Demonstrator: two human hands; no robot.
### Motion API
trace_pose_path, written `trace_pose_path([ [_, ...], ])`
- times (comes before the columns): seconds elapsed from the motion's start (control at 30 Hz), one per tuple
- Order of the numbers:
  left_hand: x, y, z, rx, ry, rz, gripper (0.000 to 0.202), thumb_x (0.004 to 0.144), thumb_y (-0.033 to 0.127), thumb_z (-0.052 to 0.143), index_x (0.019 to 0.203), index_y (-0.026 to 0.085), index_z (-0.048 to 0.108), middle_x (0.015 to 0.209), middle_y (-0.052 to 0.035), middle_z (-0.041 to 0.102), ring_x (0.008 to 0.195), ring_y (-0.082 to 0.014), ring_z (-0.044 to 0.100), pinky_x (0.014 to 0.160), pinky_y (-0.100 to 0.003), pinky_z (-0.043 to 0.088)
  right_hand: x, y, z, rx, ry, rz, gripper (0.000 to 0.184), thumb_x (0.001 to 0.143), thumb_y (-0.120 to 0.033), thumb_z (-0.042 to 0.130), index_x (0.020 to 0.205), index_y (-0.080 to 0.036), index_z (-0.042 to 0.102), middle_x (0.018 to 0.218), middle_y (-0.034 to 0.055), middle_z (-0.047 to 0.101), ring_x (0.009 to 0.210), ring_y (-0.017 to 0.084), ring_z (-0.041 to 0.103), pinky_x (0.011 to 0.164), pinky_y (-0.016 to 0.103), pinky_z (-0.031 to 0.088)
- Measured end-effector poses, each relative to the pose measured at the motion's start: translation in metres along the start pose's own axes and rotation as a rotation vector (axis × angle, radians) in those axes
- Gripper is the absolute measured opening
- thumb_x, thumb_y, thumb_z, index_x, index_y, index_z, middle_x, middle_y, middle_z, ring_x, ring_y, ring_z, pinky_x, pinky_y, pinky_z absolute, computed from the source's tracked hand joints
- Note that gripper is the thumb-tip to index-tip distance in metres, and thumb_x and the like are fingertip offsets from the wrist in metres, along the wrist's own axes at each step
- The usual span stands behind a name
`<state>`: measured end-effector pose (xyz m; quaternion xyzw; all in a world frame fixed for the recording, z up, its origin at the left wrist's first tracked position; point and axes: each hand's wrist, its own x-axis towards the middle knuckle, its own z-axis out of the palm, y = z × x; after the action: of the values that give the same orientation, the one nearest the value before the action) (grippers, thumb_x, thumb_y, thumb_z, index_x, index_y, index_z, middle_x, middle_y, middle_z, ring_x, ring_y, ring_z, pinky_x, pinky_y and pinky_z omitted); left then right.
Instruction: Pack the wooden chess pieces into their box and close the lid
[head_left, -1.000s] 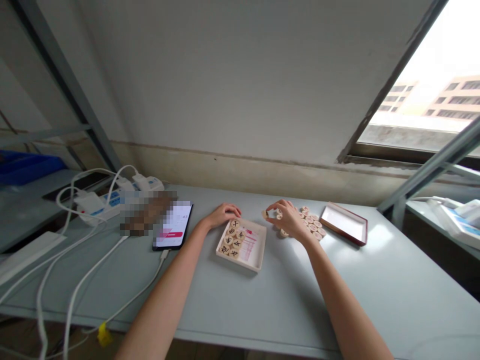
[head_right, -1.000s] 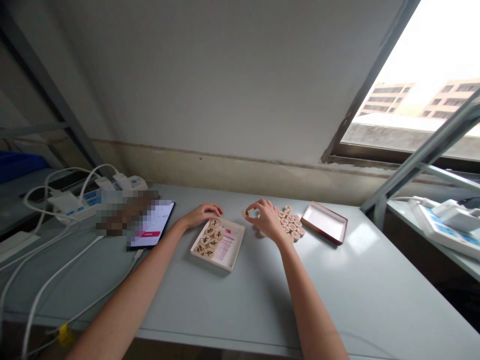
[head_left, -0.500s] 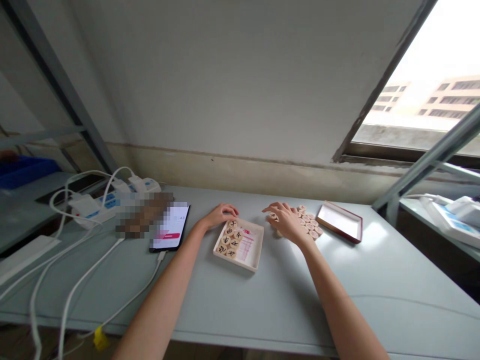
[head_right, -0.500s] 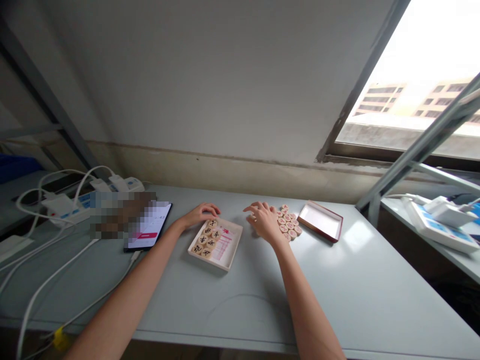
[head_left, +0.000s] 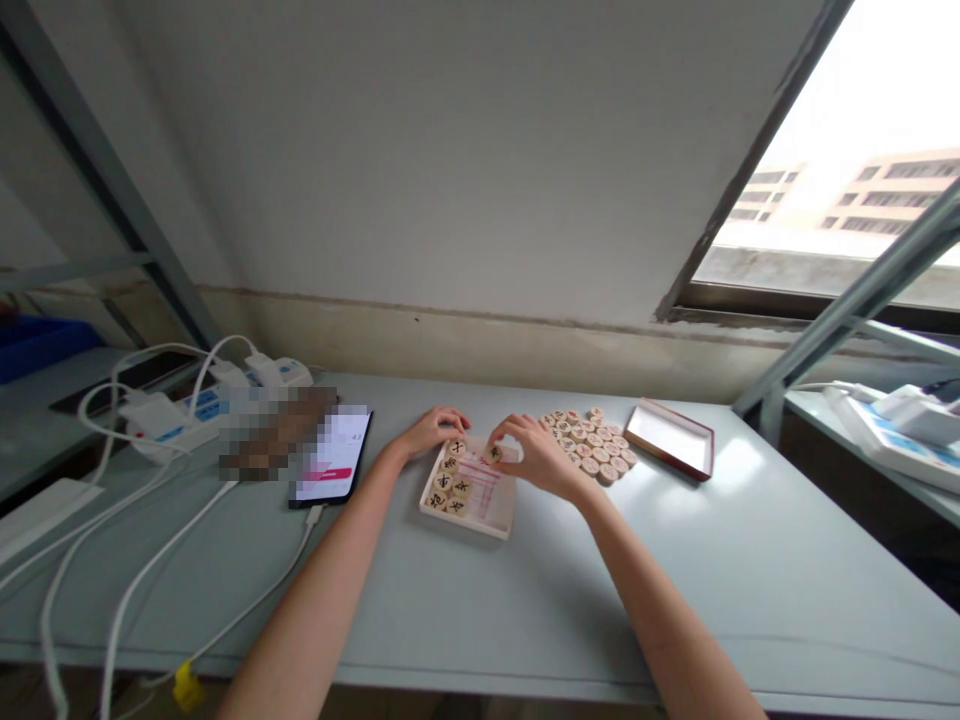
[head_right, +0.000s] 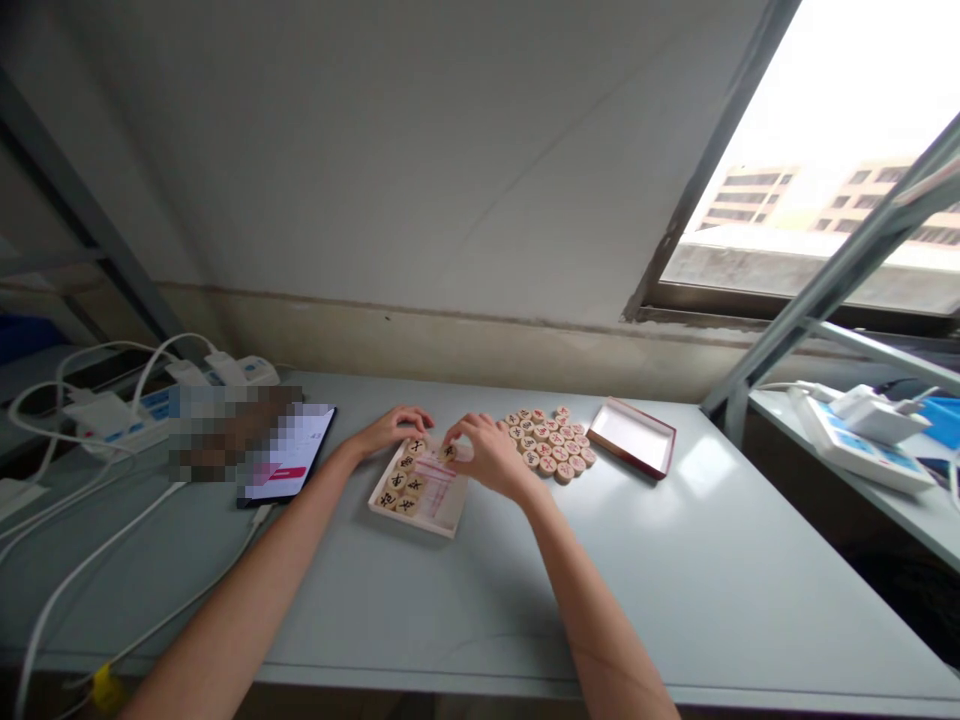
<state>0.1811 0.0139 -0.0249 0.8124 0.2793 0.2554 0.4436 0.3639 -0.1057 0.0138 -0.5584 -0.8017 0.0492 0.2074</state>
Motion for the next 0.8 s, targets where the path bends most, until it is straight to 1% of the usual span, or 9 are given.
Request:
trace_pose_path([
  [0.1,0.000,-0.001,0.000,-0.013,-0.013,-0.004,0.009,0.060,0.020,0.052,0.057,0.016,0.059,0.090,-0.0044,0.060,0.090,-0.0185,0.052,0.085,-0.027,0.035,-0.008,0.027,-0.011,-0.022,0.051,0.104,0.019,0.072,-0.027,0.056,0.090,-0.022,0.054,0.090,0.0022,0.054,0.087,0.017,0.046,0.077,0.029,0.032],
  [0.17,0.000,-0.002,0.000,-0.012,-0.016,-0.004,0.008,0.060,0.020,0.052,0.057,0.016,0.059,0.089,-0.0045,0.060,0.090,-0.0185,0.052,0.085,-0.028,0.035,-0.013,0.040,-0.012,-0.084,0.035,0.172,0.017,0.073,-0.025,0.054,0.090,-0.022,0.054,0.089,0.0028,0.055,0.088,0.018,0.046,0.080,0.031,0.030],
  [0.23,0.000,-0.001,0.000,-0.003,-0.016,0.002,0.008,0.060,0.020,0.052,0.057,0.016,0.059,0.089,-0.0044,0.060,0.090,-0.0185,0.051,0.086,-0.028,0.035,-0.017,0.046,-0.010,-0.158,0.016,0.224,0.016,0.074,-0.025,0.052,0.090,-0.022,0.055,0.091,0.0041,0.055,0.091,0.020,0.045,0.081,0.033,0.029],
  [0.3,0.000,0.000,0.000,0.008,-0.018,0.007,0.008,0.060,0.020,0.052,0.058,0.016,0.058,0.089,-0.0044,0.060,0.091,-0.0185,0.051,0.087,-0.028,0.034,-0.018,0.045,-0.007,-0.212,0.010,0.252,0.019,0.075,-0.025,0.050,0.093,-0.022,0.056,0.094,0.0049,0.054,0.094,0.021,0.043,0.082,0.034,0.028],
  [0.37,-0.001,0.003,-0.001,0.025,-0.024,0.005,0.008,0.060,0.021,0.052,0.058,0.016,0.058,0.089,-0.0045,0.059,0.091,-0.0185,0.051,0.087,-0.029,0.034,-0.017,0.041,-0.005,-0.246,0.020,0.249,0.021,0.075,-0.026,0.051,0.095,-0.024,0.057,0.095,0.0047,0.054,0.094,0.022,0.043,0.083,0.035,0.027],
  [0.47,-0.001,0.005,-0.001,0.035,-0.030,-0.004,0.009,0.061,0.022,0.051,0.058,0.015,0.057,0.090,-0.0044,0.059,0.091,-0.0182,0.051,0.087,-0.028,0.034,-0.016,0.036,-0.005,-0.289,0.029,0.239,0.018,0.076,-0.026,0.050,0.092,-0.025,0.060,0.094,0.0041,0.055,0.092,0.021,0.044,0.082,0.035,0.027],
  [0.6,-0.002,0.005,-0.001,0.006,-0.034,-0.011,0.009,0.061,0.022,0.050,0.058,0.015,0.056,0.091,-0.0047,0.058,0.091,-0.0181,0.051,0.086,-0.028,0.035,-0.018,0.040,-0.009,-0.301,0.020,0.284,0.016,0.076,-0.023,0.049,0.088,-0.023,0.061,0.094,0.0055,0.056,0.091,0.022,0.045,0.077,0.035,0.029],
  [0.7,-0.002,0.004,0.000,-0.003,-0.033,-0.013,0.010,0.061,0.023,0.050,0.058,0.015,0.056,0.091,-0.0048,0.058,0.092,-0.0182,0.050,0.086,-0.027,0.035,-0.018,0.038,-0.011,-0.217,0.026,0.257,0.018,0.076,-0.021,0.051,0.091,-0.023,0.059,0.095,0.0053,0.056,0.093,0.022,0.044,0.079,0.035,0.030],
  [0.8,-0.002,0.005,0.001,-0.001,-0.018,-0.028,0.011,0.062,0.024,0.051,0.059,0.016,0.057,0.091,-0.0048,0.059,0.093,-0.0184,0.050,0.085,-0.027,0.036,-0.013,0.020,-0.009,-0.019,0.011,0.115,0.023,0.076,-0.022,0.053,0.099,-0.024,0.056,0.097,0.0038,0.055,0.093,0.018,0.045,0.080,0.031,0.032],
])
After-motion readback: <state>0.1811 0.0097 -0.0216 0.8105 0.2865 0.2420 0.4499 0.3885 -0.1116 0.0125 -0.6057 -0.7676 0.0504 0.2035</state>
